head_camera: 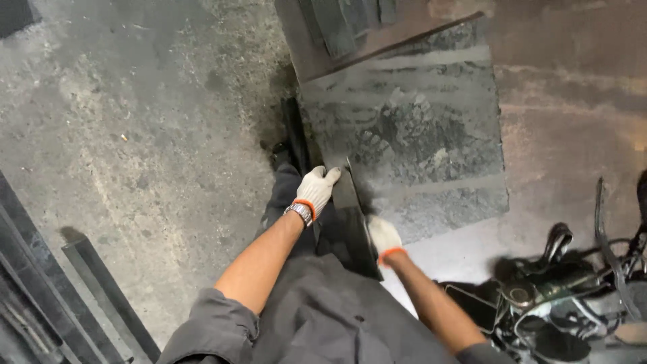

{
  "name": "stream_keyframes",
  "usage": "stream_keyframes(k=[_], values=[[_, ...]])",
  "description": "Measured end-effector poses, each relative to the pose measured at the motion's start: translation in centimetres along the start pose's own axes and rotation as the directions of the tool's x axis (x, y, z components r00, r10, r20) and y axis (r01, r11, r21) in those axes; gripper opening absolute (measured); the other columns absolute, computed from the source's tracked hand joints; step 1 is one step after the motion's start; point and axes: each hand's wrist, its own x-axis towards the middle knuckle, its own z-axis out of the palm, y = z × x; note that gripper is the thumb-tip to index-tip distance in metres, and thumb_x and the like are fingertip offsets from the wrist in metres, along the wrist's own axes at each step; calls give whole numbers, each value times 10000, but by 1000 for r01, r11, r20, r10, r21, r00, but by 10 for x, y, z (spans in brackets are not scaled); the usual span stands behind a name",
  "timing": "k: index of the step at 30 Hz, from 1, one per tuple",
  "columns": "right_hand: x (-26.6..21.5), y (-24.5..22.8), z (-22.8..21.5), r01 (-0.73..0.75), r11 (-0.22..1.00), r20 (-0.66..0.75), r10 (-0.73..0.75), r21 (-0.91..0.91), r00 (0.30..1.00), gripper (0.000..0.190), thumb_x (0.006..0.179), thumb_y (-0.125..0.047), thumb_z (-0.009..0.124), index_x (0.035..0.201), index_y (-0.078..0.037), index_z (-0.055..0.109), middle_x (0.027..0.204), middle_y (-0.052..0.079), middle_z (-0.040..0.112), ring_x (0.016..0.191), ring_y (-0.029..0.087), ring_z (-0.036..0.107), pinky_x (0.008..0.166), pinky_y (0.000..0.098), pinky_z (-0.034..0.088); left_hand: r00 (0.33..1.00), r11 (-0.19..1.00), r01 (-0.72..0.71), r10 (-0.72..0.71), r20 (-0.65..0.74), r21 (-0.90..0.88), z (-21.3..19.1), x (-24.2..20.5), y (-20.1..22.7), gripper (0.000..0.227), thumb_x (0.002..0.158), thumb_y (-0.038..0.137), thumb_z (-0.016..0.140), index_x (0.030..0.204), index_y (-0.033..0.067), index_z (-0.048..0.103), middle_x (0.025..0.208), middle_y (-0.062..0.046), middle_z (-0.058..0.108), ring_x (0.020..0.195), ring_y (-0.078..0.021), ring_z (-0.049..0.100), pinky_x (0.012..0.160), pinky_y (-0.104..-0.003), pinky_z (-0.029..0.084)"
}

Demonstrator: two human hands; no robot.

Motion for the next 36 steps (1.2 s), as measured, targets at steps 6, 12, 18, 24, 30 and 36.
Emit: stream_keyframes(k=[6, 12, 18, 24, 30, 36], values=[[40, -59, -45, -66, 997, 40, 68, -38, 997, 452, 965, -424, 469, 1021, -48, 714, 1065, 280, 704, 1076, 463, 656, 887, 549, 506, 998, 999, -54, 53, 12, 9, 2, 3, -8, 640, 907, 591, 570, 1082, -15, 679, 1011, -280, 711, 1000, -428, 682, 851, -455, 517], [8, -122, -88, -178, 983, 73, 175, 34, 982, 476, 922, -462, 512, 1058, -61, 729, 1058, 277, 704, 1075, 463, 653, 896, 538, 502, 999, 998, 9, -6, 41, -61, -15, 23, 2, 674, 866, 607, 606, 1057, -31, 710, 1022, -291, 713, 1029, -428, 679, 870, -453, 513], [-3, -160, -112, -204, 979, 27, 203, 11, 979, 523, 886, -523, 572, 1073, -65, 740, 1023, 283, 702, 1041, 463, 658, 886, 522, 516, 975, 992, -122, 112, -190, -43, 5, 86, -20, 716, 897, 540, 643, 1245, -80, 568, 1182, -337, 625, 1109, -489, 599, 911, -491, 472], [13, -123, -81, -161, 986, -35, 160, -38, 987, 495, 890, -519, 582, 1018, -74, 758, 912, 268, 712, 933, 469, 683, 800, 540, 541, 995, 999, 40, -41, -87, -4, -21, 55, 19, 602, 923, 530, 581, 1168, -18, 632, 1141, -306, 677, 1113, -486, 617, 930, -508, 483], [7, -158, -101, -214, 975, -59, 210, -66, 976, 524, 889, -550, 586, 991, -61, 746, 889, 294, 705, 928, 476, 685, 822, 551, 533, 999, 998, -23, 21, -41, -54, -31, 59, 16, 577, 912, 531, 593, 1103, -11, 637, 1080, -286, 698, 1067, -454, 654, 908, -462, 502], [26, -90, -79, -65, 998, 28, 64, 19, 998, 509, 946, -502, 491, 1042, -55, 716, 1004, 307, 690, 1026, 497, 644, 853, 570, 500, 999, 998, -29, 27, 30, 55, -43, 56, 22, 600, 922, 562, 586, 996, -30, 644, 943, -281, 683, 945, -440, 657, 814, -476, 486]])
